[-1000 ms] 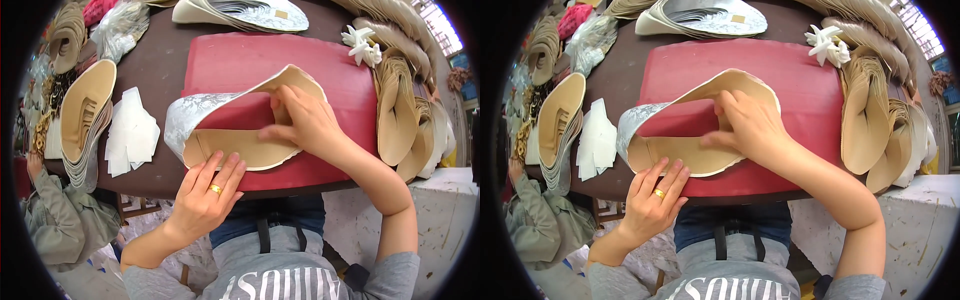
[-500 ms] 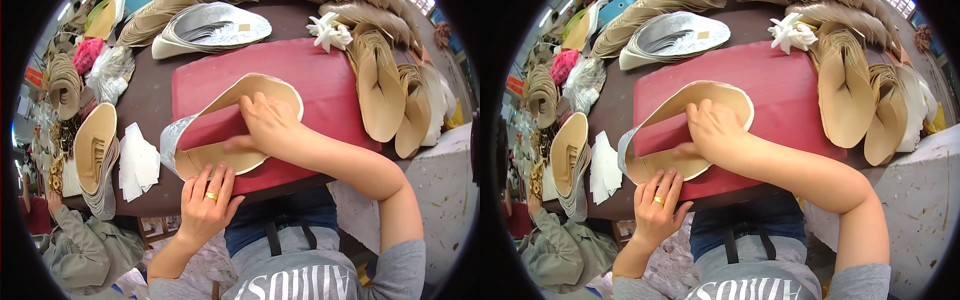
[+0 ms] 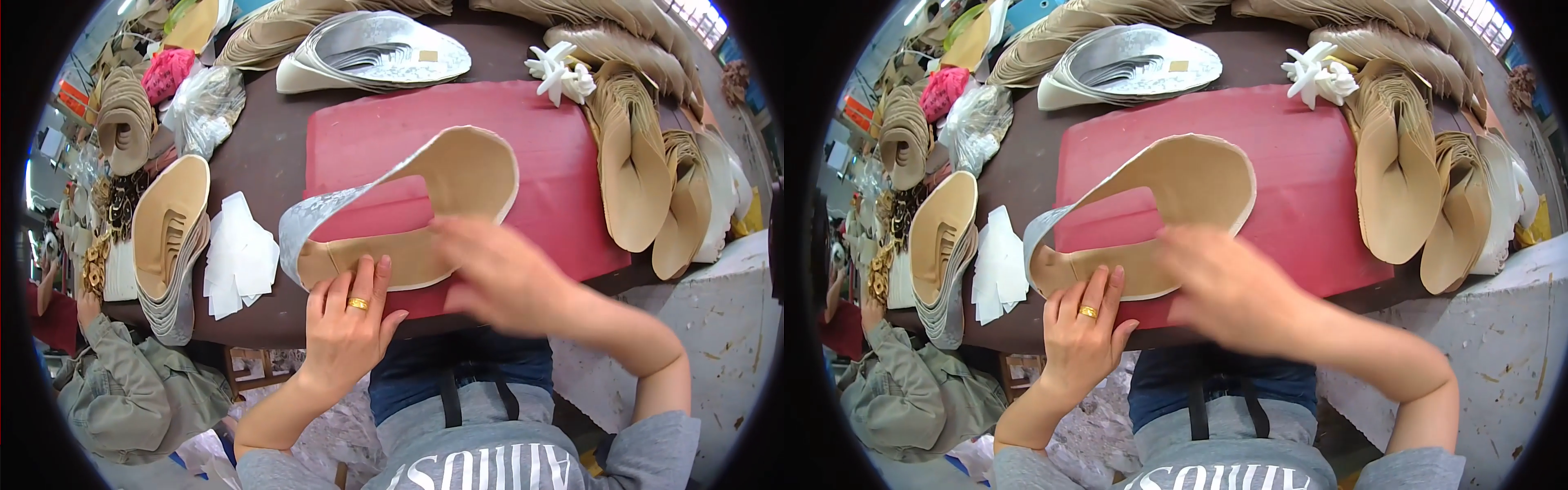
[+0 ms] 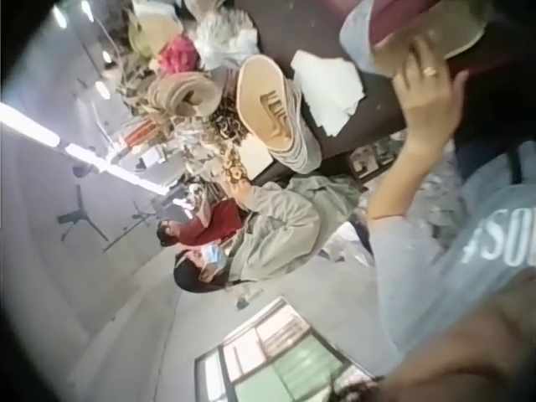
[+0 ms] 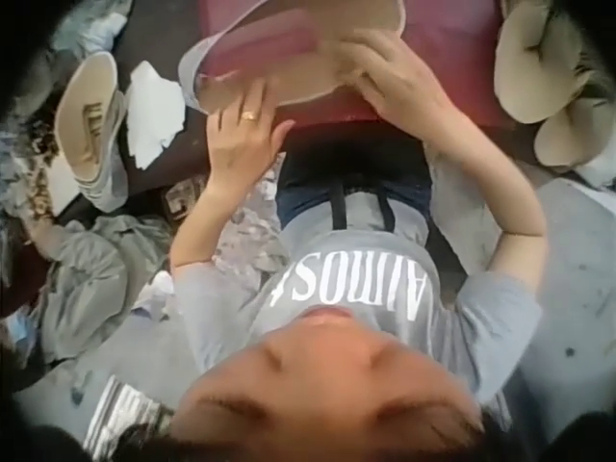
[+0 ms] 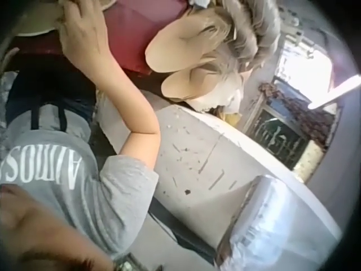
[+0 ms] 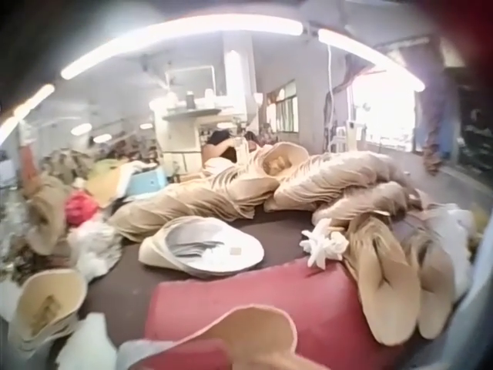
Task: Assembling shoe upper components by folding, aligning materials, and peeling adhesive backings.
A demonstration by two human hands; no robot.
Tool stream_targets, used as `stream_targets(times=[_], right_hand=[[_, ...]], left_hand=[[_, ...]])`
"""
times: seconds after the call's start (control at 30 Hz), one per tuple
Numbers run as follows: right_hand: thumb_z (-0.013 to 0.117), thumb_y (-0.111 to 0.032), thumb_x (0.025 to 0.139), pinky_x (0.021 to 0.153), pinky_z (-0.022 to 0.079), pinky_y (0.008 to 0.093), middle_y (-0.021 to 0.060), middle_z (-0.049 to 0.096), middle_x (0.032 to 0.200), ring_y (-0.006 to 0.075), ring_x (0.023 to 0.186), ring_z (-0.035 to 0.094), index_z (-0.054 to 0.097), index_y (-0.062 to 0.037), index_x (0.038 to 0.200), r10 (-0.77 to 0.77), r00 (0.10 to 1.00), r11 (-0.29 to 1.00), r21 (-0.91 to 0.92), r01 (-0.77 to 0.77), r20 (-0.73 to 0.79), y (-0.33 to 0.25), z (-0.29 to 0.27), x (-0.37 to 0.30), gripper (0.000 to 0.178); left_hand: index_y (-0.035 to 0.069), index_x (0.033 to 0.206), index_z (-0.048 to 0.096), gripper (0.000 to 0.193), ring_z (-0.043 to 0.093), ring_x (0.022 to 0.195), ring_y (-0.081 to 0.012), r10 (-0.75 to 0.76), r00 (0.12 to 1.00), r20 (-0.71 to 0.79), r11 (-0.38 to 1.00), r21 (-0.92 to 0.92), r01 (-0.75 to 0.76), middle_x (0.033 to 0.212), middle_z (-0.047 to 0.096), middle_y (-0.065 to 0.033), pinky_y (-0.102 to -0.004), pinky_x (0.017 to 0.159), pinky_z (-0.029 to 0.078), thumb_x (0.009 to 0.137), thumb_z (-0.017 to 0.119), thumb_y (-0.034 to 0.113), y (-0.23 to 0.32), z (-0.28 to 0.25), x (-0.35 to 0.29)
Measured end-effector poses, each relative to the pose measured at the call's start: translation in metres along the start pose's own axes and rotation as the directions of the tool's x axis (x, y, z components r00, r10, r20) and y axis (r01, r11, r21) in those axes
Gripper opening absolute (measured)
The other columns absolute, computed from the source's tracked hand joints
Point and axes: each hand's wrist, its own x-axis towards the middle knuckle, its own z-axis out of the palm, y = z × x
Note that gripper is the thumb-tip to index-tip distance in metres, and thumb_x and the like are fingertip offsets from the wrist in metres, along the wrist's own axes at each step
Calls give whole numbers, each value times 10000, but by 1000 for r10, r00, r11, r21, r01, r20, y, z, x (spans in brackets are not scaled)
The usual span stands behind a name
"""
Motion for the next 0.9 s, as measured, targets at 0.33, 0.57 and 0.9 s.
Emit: stream_targets(times=[0.33, 0.57, 0.9], right_hand=[[555, -459, 863, 1147, 117, 480, 125, 441, 1428, 268, 1347, 380, 450, -25, 1359, 156, 967, 907, -416, -60, 201, -3, -15, -21, 667], [629, -214, 822, 1003, 410, 435, 148, 555, 1270, 285, 1159, 544, 569, 21, 1165, -1, 997, 995, 99, -7, 81, -59, 13, 3, 420], [595, -65, 735, 935, 417, 394, 83, 553, 938, 217, 761, 494, 588, -52, 888, -327, 918, 816, -423, 394, 224, -39, -19, 14, 154]], left_hand=[[-10, 1151, 611, 402, 567, 1075, -227, 81, 994, 73, 990, 106, -88, 1168, 613, -136, -511, 1070, 285, 788, 632, 162, -40, -19, -19], [25, 1065, 656, 286, 582, 1083, -212, 214, 977, -13, 915, 353, -196, 1105, 647, -133, -526, 1015, 323, 793, 593, 87, -36, -30, -8], [42, 892, 679, 165, 623, 927, -196, 163, 955, -247, 978, 170, -123, 860, 665, -74, -350, 878, 407, 760, 580, 42, -9, -28, -13]])
